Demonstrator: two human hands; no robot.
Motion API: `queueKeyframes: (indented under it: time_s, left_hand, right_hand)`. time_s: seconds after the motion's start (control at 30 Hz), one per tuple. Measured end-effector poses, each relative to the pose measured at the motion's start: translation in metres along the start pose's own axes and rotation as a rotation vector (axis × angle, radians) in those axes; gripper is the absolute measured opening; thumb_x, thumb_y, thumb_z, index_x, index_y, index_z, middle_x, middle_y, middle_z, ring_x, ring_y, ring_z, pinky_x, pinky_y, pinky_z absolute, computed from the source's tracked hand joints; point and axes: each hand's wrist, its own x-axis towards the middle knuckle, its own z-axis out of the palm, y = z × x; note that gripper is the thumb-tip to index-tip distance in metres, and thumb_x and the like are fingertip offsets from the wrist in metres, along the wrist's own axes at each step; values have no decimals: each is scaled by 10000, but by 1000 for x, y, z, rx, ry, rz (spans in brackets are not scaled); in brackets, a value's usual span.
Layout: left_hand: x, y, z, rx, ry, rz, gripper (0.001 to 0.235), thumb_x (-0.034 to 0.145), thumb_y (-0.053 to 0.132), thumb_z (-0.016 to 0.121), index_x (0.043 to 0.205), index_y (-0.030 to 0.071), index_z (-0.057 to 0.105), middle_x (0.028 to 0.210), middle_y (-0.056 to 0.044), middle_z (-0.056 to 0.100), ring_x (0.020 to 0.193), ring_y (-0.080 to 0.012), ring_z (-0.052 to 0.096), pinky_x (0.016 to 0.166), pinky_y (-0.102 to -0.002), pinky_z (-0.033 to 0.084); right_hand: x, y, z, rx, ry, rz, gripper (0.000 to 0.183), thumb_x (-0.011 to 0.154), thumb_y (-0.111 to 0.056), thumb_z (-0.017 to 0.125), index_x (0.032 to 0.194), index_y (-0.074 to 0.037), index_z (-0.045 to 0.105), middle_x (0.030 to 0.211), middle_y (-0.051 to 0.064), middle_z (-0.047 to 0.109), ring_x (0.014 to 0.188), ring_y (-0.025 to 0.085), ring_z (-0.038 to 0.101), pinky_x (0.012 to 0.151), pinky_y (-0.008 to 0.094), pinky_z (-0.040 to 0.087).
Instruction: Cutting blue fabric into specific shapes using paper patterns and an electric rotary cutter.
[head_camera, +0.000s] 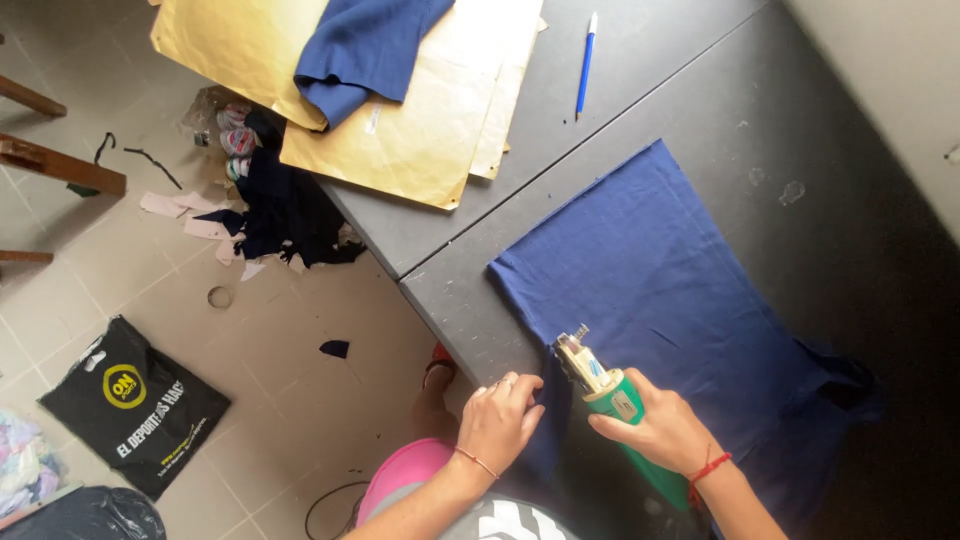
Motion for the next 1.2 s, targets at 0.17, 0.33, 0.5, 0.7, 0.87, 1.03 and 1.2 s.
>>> queueKeyframes:
  time_s: [0.17, 0.33, 0.5, 0.7, 0.87, 1.03, 1.2]
  left_hand:
    - [1, -5, 1, 45, -13, 42, 253, 697, 178, 680, 897, 147, 528, 737, 9, 544, 617, -186, 575, 520, -329, 439]
    - [-2, -7, 1, -14, -53, 1, 225, 704, 182, 684, 873, 151, 539, 735, 3, 550, 522, -247, 563, 424, -359, 441]
    - [-8, -10, 2, -80, -177, -92, 183, 739, 210, 649, 874, 163, 536, 781, 23, 546, 560, -248, 578, 417, -388, 452]
    - [-12, -12, -2, -103, -192, -100, 160, 740, 212, 636, 860, 152, 548, 784, 8, 560, 551, -274, 565, 438, -402, 456]
    - [-18, -17, -4, -132, -225, -136, 158, 727, 222, 622, 852, 165, 545, 774, 33, 562, 556, -269, 561, 439, -414, 444]
    - [-30, -30, -21, -165, -276, -123, 90, 703, 228, 516, 753, 155, 529, 716, 42, 545, 616, -223, 548, 459, -388, 434]
    - [-38, -63, -90, -623, -628, -529, 124, 609, 107, 528, 722, 158, 534, 627, 71, 507, 553, -41, 451, 551, -183, 372]
  right_hand:
    - [3, -17, -1, 8, -2, 8, 409, 603, -497, 611, 904, -236, 522, 767, -15, 648, 669, 176, 604, 639, 274, 438]
    - [7, -31, -1, 44, 5, 8, 398, 610, -484, 610, 896, -219, 534, 755, -9, 646, 678, 164, 595, 656, 263, 435]
    - [12, -50, -4, 68, 23, 21, 434, 604, -486, 585, 940, -219, 521, 816, 10, 654, 715, 193, 598, 679, 290, 439]
    - [18, -81, -14, 78, 36, 10, 418, 606, -467, 577, 917, -192, 523, 779, 37, 639, 686, 201, 571, 648, 296, 419]
    - [24, -104, -19, 102, 48, 13, 398, 617, -476, 560, 889, -188, 516, 748, 27, 609, 650, 175, 537, 612, 284, 407]
    - [32, -120, -23, 92, 54, -8, 426, 632, -507, 534, 895, -173, 501, 815, 41, 583, 695, 177, 526, 615, 297, 403]
    - [19, -130, -30, 349, 77, -31, 358, 616, -342, 590, 961, -276, 659, 845, -45, 621, 776, 79, 536, 729, 201, 382]
